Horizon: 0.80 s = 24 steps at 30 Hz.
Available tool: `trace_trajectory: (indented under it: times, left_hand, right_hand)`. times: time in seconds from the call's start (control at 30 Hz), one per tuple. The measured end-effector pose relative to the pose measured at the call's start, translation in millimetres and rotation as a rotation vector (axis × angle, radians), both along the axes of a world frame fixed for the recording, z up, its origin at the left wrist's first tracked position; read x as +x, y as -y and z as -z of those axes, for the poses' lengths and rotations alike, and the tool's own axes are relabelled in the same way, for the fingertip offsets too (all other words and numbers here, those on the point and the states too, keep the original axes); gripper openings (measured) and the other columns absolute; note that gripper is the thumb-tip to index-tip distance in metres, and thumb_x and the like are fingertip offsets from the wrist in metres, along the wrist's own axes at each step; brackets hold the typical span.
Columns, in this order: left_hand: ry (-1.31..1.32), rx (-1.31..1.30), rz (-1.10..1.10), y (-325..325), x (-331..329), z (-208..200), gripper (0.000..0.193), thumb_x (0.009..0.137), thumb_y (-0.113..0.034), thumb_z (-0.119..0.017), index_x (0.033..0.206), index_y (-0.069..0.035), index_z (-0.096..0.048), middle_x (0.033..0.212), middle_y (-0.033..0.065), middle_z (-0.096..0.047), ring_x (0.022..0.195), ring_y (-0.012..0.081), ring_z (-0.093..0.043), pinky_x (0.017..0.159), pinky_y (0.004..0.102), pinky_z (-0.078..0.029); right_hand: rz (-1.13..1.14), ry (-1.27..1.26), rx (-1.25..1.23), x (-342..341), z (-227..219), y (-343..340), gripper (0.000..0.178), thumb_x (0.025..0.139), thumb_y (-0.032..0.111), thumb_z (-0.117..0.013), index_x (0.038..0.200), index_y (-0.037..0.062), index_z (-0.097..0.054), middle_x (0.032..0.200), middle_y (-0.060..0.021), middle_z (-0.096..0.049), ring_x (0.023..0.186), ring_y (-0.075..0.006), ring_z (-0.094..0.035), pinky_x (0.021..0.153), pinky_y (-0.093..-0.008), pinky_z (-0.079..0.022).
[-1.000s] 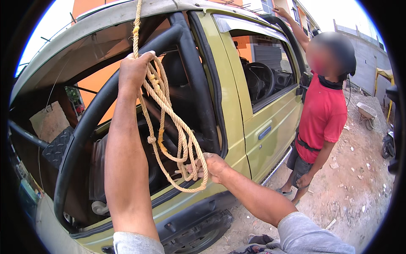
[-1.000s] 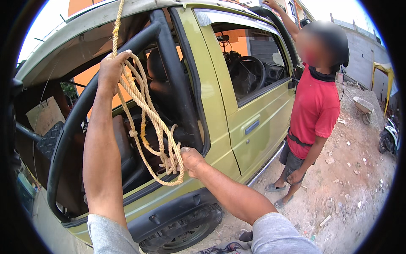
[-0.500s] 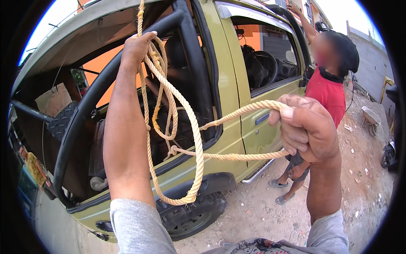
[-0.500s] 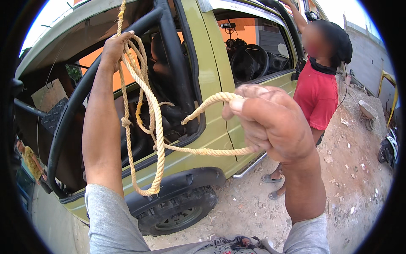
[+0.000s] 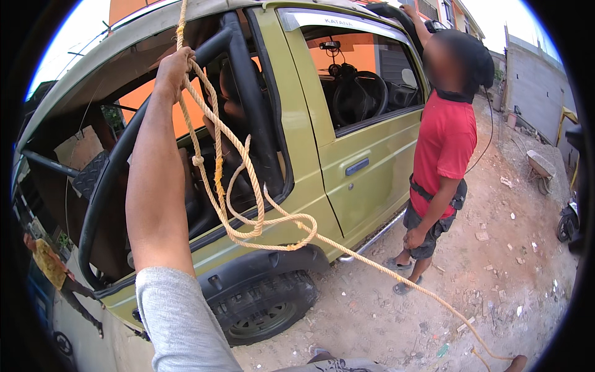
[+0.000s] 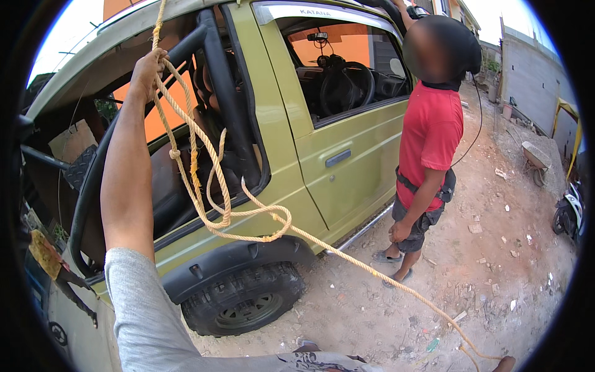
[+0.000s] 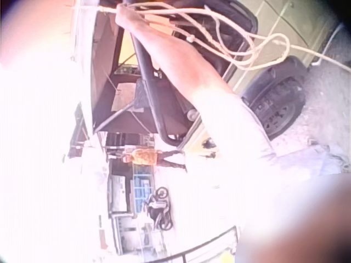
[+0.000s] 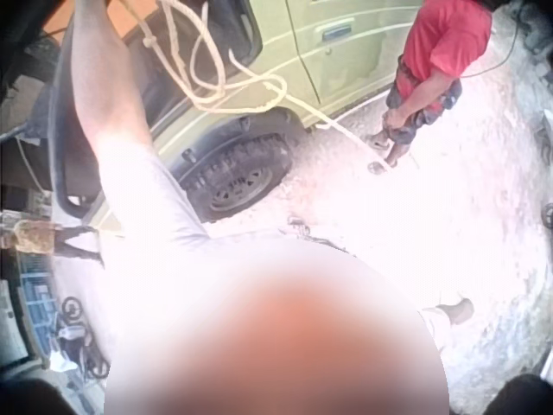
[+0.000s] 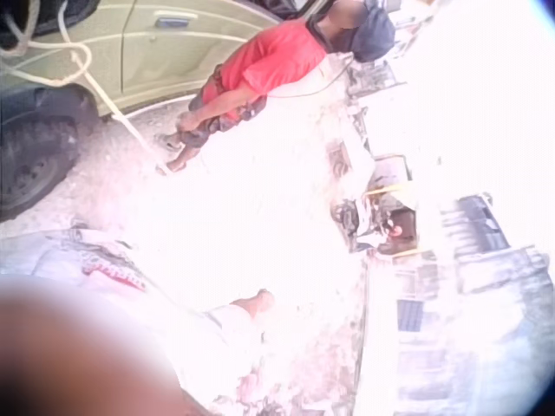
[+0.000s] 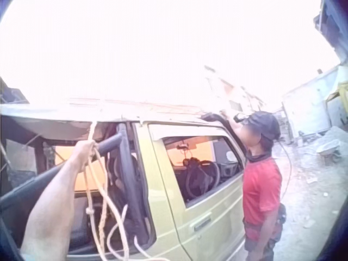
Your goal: The person ties a yellow rope to the roll bar of a light green pickup truck. They loop the rope around the bar, pull it tight, and tie a knot to secure it.
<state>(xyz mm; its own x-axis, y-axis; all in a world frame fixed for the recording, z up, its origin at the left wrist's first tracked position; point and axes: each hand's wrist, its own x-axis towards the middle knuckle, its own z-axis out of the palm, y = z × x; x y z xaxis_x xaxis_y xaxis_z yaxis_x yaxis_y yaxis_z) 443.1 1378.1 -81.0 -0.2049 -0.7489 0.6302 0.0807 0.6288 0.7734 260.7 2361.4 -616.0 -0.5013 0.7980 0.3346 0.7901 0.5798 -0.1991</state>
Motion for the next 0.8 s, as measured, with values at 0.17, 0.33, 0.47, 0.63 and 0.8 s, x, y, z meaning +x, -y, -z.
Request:
trace_trajectory:
  times: [0.17, 0.33, 0.47, 0.63, 0.8]
  left_hand:
    - [0.069, -0.033, -0.056, -20, -19, 0, 0.022, 0.091, -0.027, -0.055, 0.085, -0.006, -0.061, 0.062, -0.0042, -0.04, 0.051, 0.0096, -0.031, 0.048, 0.027, -0.023]
    - [-0.126, 0.053, 0.211, -15, -6, 6, 0.021, 0.098, -0.021, -0.048, 0.091, -0.005, -0.059, 0.06, -0.0052, -0.039, 0.044, 0.0045, -0.03, 0.037, 0.0206, -0.023]
    - [-0.218, 0.122, 0.365, 3, -4, 14, 0.023, 0.097, -0.025, -0.048, 0.093, -0.006, -0.06, 0.058, -0.0077, -0.035, 0.045, 0.0039, -0.03, 0.038, 0.021, -0.019]
    - [-0.279, 0.152, 0.445, 16, -14, 27, 0.025, 0.098, -0.027, -0.047, 0.096, -0.007, -0.061, 0.058, -0.0083, -0.034, 0.045, 0.0033, -0.028, 0.039, 0.0202, -0.02]
    - [-0.363, 0.144, 0.528, 26, -17, 35, 0.033, 0.098, -0.036, -0.048, 0.093, -0.007, -0.062, 0.054, -0.0081, -0.031, 0.041, 0.0027, -0.026, 0.036, 0.0194, -0.018]
  right_hand:
    - [-0.808, 0.372, -0.335, -75, 127, 208, 0.039, 0.084, 0.027, -0.071, 0.111, -0.001, -0.066, 0.111, -0.0241, -0.066, 0.105, -0.0402, -0.065, 0.088, -0.0468, -0.054]
    - [-1.822, 0.239, -0.688, -62, 119, 568, 0.056, 0.09, 0.042, -0.062, 0.124, -0.0027, -0.062, 0.129, -0.0275, -0.059, 0.123, -0.0388, -0.055, 0.107, -0.0395, -0.042]
    - [-2.04, 0.154, -0.795, -13, 27, 774, 0.078, 0.095, 0.058, -0.049, 0.137, -0.0081, -0.049, 0.143, -0.0295, -0.047, 0.134, -0.0387, -0.046, 0.113, -0.0394, -0.035]
    - [-2.003, 0.414, -1.52, 28, -41, 876, 0.068, 0.096, 0.056, -0.052, 0.121, -0.0074, -0.06, 0.115, -0.0277, -0.065, 0.112, -0.0356, -0.062, 0.096, -0.0383, -0.047]
    - [-2.085, 0.062, -1.633, 46, -52, 859, 0.052, 0.098, 0.043, -0.059, 0.111, -0.0079, -0.064, 0.089, -0.0116, -0.067, 0.077, -0.018, -0.063, 0.074, -0.0318, -0.052]
